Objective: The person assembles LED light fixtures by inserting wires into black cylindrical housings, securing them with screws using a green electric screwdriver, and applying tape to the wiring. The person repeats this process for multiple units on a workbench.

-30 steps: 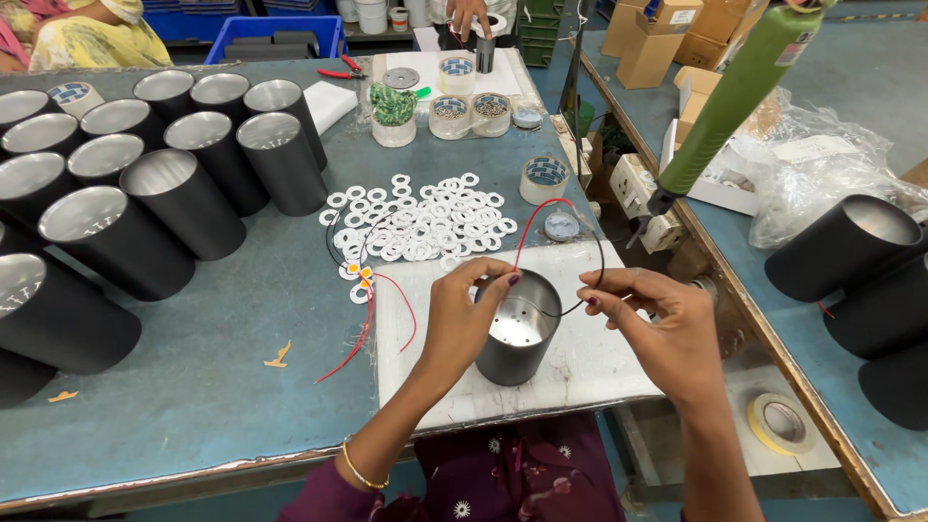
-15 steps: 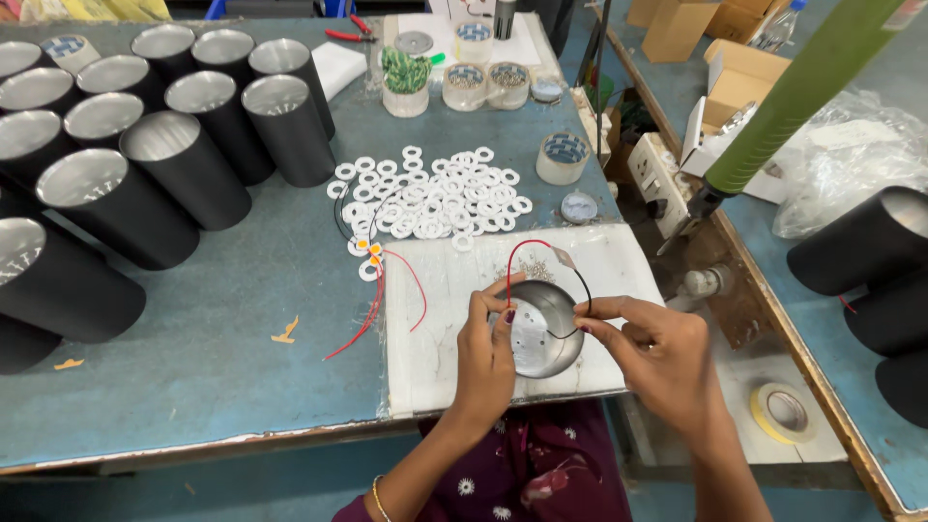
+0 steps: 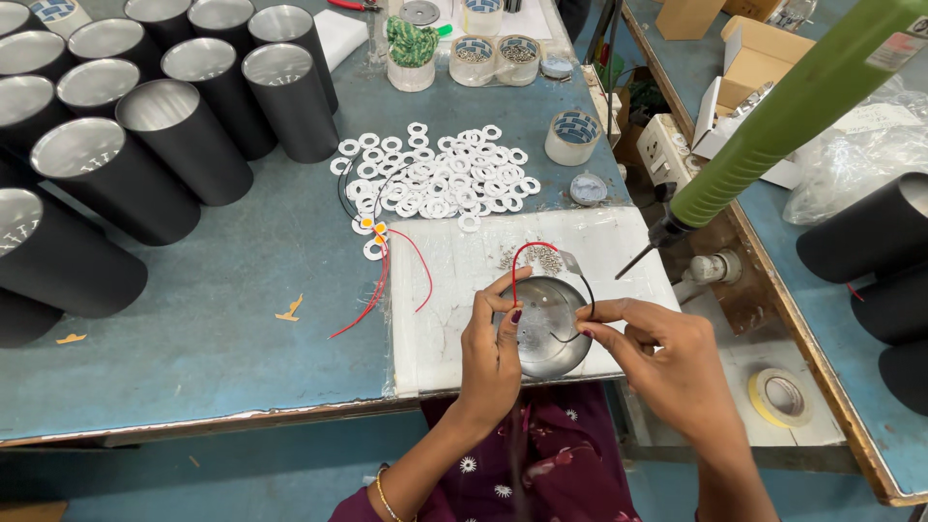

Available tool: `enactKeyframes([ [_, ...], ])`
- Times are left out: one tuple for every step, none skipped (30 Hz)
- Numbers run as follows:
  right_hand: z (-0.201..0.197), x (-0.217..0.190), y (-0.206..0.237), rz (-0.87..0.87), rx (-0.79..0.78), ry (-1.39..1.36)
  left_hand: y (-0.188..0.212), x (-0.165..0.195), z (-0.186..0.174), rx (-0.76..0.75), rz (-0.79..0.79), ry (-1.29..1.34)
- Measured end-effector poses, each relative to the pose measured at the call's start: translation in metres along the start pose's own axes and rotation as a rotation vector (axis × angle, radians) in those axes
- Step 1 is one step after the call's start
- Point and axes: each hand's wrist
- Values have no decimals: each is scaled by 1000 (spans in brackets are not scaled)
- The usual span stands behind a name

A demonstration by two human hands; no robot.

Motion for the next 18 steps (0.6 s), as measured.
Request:
enactKeyframes([
  [1, 0, -1, 19, -1, 10, 0, 0, 0, 0, 0, -5],
  [1, 0, -1, 49, -14, 9, 1, 0, 0, -3, -2, 7],
  [1, 0, -2, 80, -28, 8, 1, 0, 0, -6, -4, 19],
  [2, 1, -2, 111, -42, 8, 2, 0, 0, -9, -7, 32],
  [2, 2, -2, 95, -38, 9, 2, 0, 0, -5, -1, 28],
  [3, 2, -2, 79, -33, 11, 2, -1, 0, -1, 4, 23],
  [4, 3, -2, 63, -28, 12, 3, -1, 0, 3, 10, 18],
  [5, 4, -3, 19, -8, 14, 3, -2, 0, 3, 4, 19],
  [8, 4, -3, -26, 12, 17, 3, -2, 0, 2, -1, 20],
  [10, 5, -3, -70, 31, 19, 4, -3, 0, 1, -7, 21],
  [11, 5, -3, -66, 22, 61, 4, -3, 0, 3, 0, 24],
  [14, 4, -2, -62, 12, 102, 4, -3, 0, 5, 7, 26],
  [16, 4, -2, -59, 2, 142, 4, -3, 1, 7, 14, 28],
  [17, 4, -2, -159, 29, 165, 4, -3, 1, 14, 18, 38],
  [19, 3, -2, -259, 56, 188, 4, -2, 1, 21, 22, 48],
  [21, 3, -2, -359, 84, 211, 4, -1, 1, 28, 25, 58],
  [23, 3, -2, -399, 118, 244, 3, 0, 1, 37, 16, 34],
  [25, 4, -3, -440, 154, 277, 3, 3, 0, 45, 8, 12],
])
Point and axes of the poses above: each hand's wrist, its own y-axis away from the middle knuckle, its own z-axis out of the palm, x = y × z, and after that the axes turned 4 degrees about -x, right-handed
